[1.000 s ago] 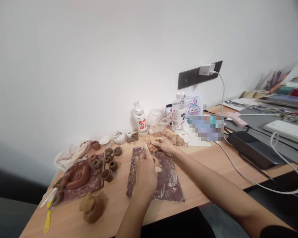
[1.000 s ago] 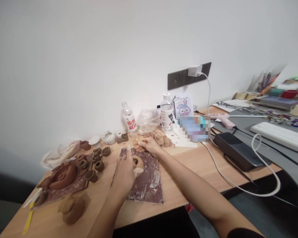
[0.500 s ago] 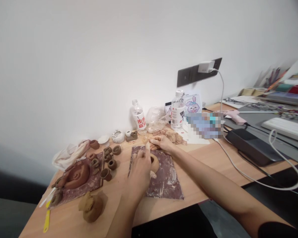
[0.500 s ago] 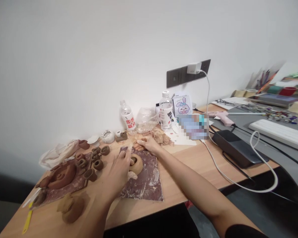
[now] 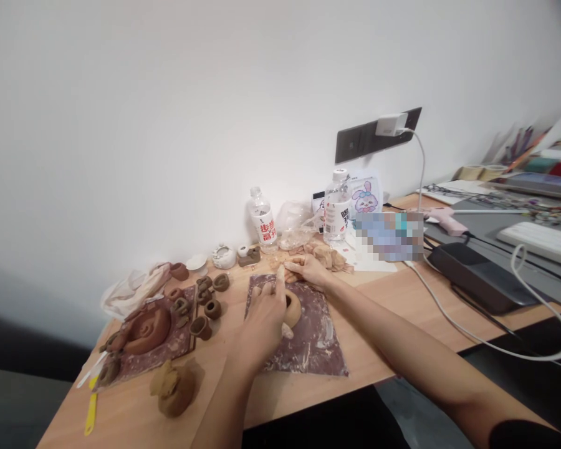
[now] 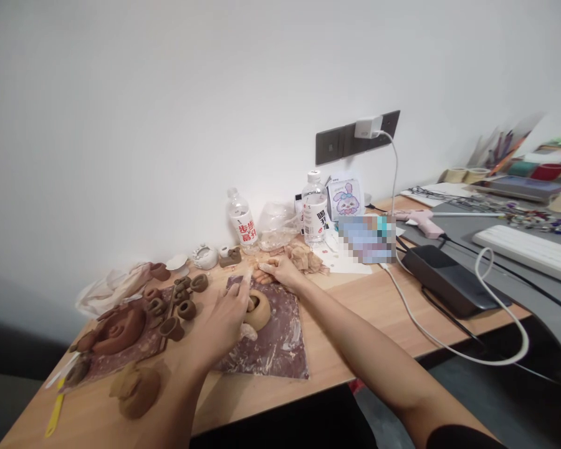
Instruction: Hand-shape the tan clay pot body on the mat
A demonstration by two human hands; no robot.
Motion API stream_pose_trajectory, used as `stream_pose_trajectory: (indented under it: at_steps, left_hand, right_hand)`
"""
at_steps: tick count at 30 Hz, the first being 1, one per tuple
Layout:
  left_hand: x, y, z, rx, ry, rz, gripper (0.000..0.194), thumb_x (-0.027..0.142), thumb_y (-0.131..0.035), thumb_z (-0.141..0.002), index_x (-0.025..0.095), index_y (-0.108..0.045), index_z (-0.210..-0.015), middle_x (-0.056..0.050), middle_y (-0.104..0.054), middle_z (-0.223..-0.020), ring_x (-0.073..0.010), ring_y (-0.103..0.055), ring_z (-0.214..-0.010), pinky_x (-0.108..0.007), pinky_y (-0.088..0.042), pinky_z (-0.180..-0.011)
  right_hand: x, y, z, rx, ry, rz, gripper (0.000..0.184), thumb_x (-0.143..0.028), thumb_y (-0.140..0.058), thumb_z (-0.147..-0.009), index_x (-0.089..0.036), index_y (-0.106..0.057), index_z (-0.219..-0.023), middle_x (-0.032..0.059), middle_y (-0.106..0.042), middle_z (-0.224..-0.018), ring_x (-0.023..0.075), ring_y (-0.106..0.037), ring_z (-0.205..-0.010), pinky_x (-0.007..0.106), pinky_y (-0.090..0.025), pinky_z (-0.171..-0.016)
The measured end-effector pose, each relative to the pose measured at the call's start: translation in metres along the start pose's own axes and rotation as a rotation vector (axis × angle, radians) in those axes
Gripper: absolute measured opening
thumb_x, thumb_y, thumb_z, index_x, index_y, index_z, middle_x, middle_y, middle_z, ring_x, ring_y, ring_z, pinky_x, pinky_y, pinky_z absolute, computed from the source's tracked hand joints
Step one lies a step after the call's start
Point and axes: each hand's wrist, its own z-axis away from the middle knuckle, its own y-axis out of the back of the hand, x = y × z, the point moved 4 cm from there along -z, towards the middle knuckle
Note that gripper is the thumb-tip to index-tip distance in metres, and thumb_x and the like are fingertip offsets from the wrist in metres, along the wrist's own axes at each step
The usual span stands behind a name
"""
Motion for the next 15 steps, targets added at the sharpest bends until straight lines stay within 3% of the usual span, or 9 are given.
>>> stream_pose_trajectory:
  at_steps: [4, 15]
  left_hand:
    - [-0.0072, -0.0045, 0.0006, -0.012, -0.019, -0.027, 0.087, -0.01, -0.036, -0.066, 0.014, -0.017, -0.148, -0.017, -0.054, -0.134, -0.0266, -0.042, -0.134, -0.044, -0.032, -0.108]
    - [-0.0069, -0.0013, -0.0031, -0.05, -0.058, -0.109, 0.088, -0.008, -0.039, -0.066, 0.014, -0.019, -0.148, -0.014, -0.058, -0.125, -0.0264, -0.05, -0.124, -0.043, -0.03, -0.109]
  right_hand:
    - [0.0007, 0.0006, -0.0009, 0.008, -0.001, -0.003, 0.024, -0.032, -0.081, -0.068, -0.015, -0.064, -0.062, 0.0017, -0.069, -0.061, 0.0111, -0.066, -0.055, 0.021, -0.057, -0.058]
    - [0.0017, 0.0004, -0.0005, 0.022, 0.012, 0.002, 0.028, -0.035, -0.081, -0.066, -0.015, -0.063, -0.063, 0.0007, -0.068, -0.061, 0.0119, -0.066, -0.056, 0.022, -0.057, -0.058]
